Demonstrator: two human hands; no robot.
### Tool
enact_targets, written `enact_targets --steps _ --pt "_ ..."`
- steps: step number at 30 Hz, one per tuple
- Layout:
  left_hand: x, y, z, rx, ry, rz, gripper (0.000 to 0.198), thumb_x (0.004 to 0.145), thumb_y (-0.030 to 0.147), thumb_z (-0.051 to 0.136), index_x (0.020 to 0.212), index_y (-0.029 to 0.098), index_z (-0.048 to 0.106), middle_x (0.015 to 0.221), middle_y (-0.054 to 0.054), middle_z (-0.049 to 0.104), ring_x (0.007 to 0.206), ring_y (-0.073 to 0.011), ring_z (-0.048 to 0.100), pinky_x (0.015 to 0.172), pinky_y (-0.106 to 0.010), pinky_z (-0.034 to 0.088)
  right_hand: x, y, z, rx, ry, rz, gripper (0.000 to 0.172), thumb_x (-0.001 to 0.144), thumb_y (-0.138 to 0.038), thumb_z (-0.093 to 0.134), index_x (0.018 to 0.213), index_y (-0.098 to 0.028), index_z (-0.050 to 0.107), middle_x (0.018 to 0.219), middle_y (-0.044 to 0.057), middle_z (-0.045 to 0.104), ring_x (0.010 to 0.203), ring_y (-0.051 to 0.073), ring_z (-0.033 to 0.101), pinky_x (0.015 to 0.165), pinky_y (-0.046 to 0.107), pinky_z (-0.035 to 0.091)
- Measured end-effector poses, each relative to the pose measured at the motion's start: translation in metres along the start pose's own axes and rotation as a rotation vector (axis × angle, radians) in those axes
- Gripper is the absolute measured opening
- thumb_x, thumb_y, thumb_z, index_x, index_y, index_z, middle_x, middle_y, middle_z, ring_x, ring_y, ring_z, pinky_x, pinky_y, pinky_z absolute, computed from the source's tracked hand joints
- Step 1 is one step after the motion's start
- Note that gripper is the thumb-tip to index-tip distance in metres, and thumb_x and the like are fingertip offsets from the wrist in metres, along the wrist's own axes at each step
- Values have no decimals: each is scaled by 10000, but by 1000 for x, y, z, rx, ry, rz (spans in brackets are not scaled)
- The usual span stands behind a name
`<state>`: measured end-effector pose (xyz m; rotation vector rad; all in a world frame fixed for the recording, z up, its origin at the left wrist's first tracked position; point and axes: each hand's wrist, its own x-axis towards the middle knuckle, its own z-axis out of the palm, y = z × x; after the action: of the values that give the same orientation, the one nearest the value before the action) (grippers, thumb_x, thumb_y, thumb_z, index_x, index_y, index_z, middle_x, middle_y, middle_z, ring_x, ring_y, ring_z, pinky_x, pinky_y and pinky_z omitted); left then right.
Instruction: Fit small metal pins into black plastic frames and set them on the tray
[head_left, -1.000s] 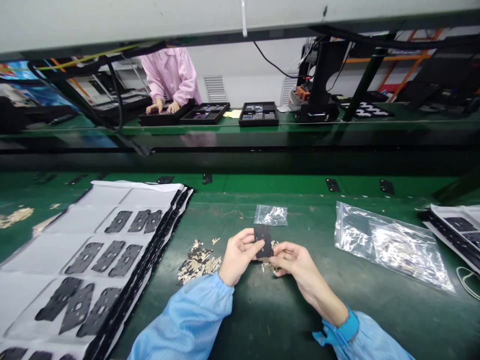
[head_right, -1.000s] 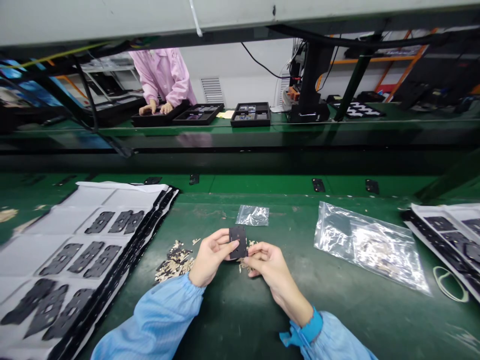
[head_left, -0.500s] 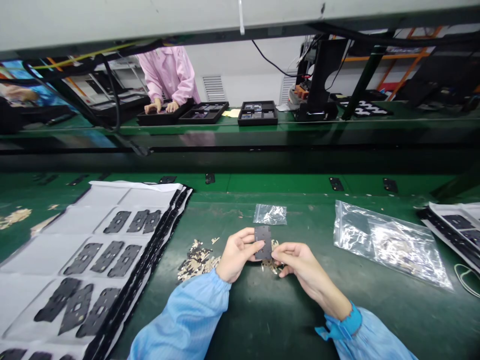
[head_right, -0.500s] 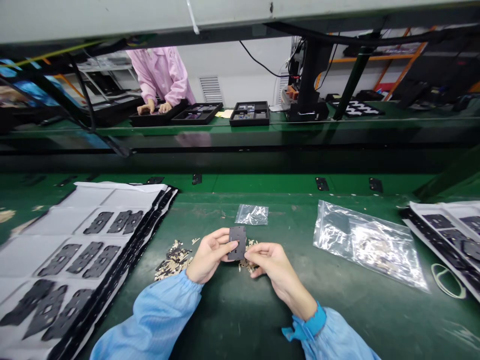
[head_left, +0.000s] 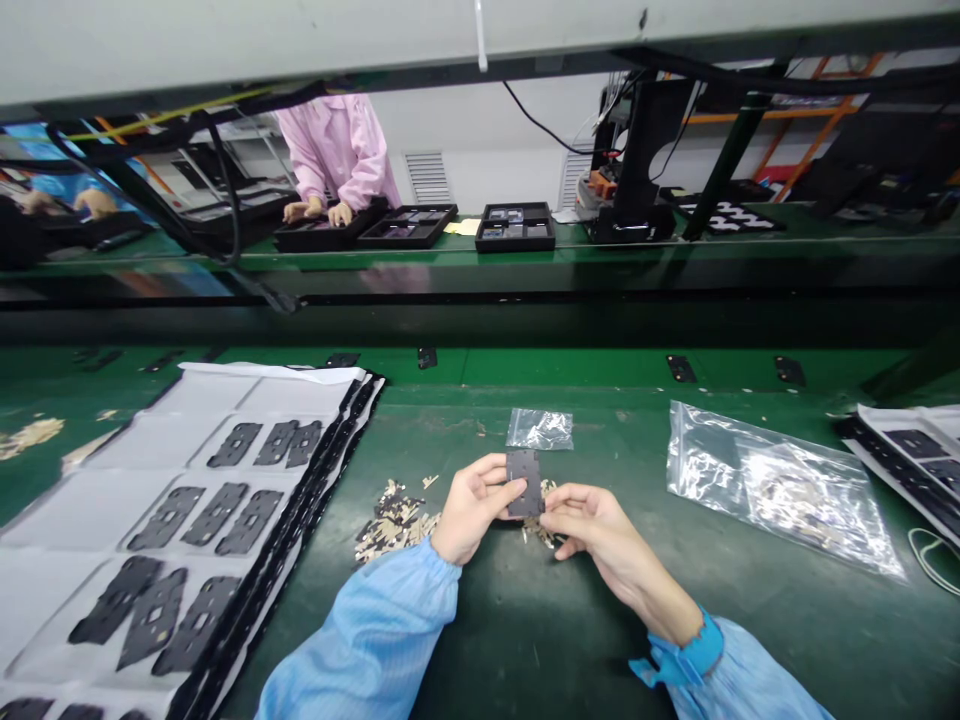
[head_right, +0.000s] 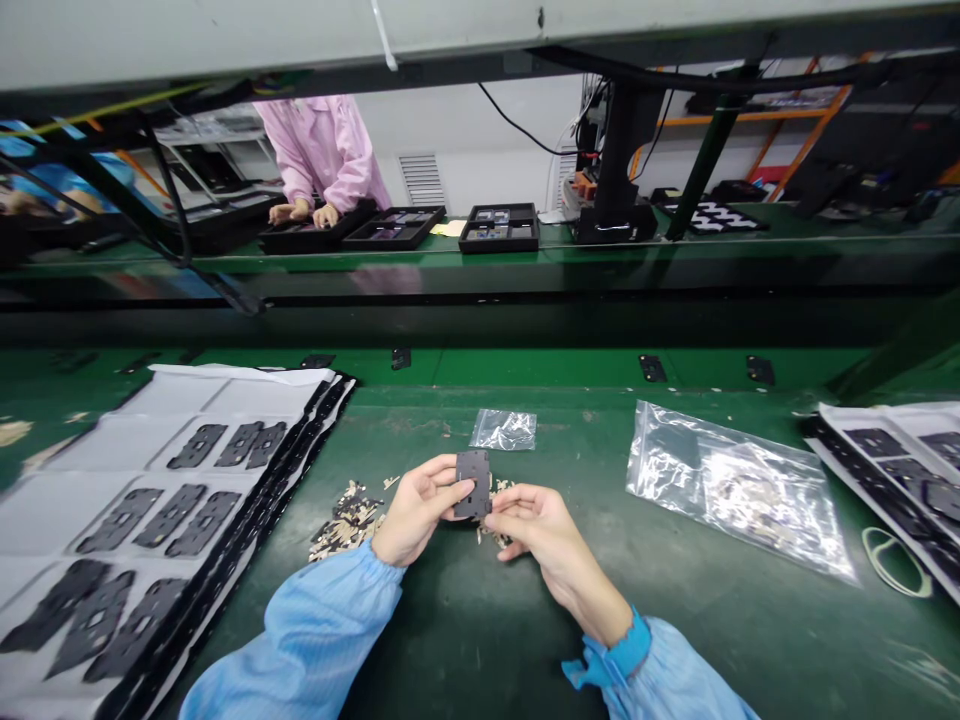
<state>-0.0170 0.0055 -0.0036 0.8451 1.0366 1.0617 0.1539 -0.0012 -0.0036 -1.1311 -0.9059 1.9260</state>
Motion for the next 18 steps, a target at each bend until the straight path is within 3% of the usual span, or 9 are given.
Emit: enact_targets --steps 7,18 --pt "-4 -1 7 6 59 75 366 700 311 717 1000 150 583 986 -96 696 783 -181 682 556 -195 534 0 3 1 45 70 -23 332 578 -301 810 814 -154 629 631 -20 595 534 99 549 435 185 491" --pt "-5 -1 8 24 55 94 326 705 281 712 981 160 589 964 -79 698 797 -174 675 611 -214 539 -2 -2 0 40 45 -18 276 596 -294 797 769 -145 640 632 -15 580 557 102 546 452 189 489"
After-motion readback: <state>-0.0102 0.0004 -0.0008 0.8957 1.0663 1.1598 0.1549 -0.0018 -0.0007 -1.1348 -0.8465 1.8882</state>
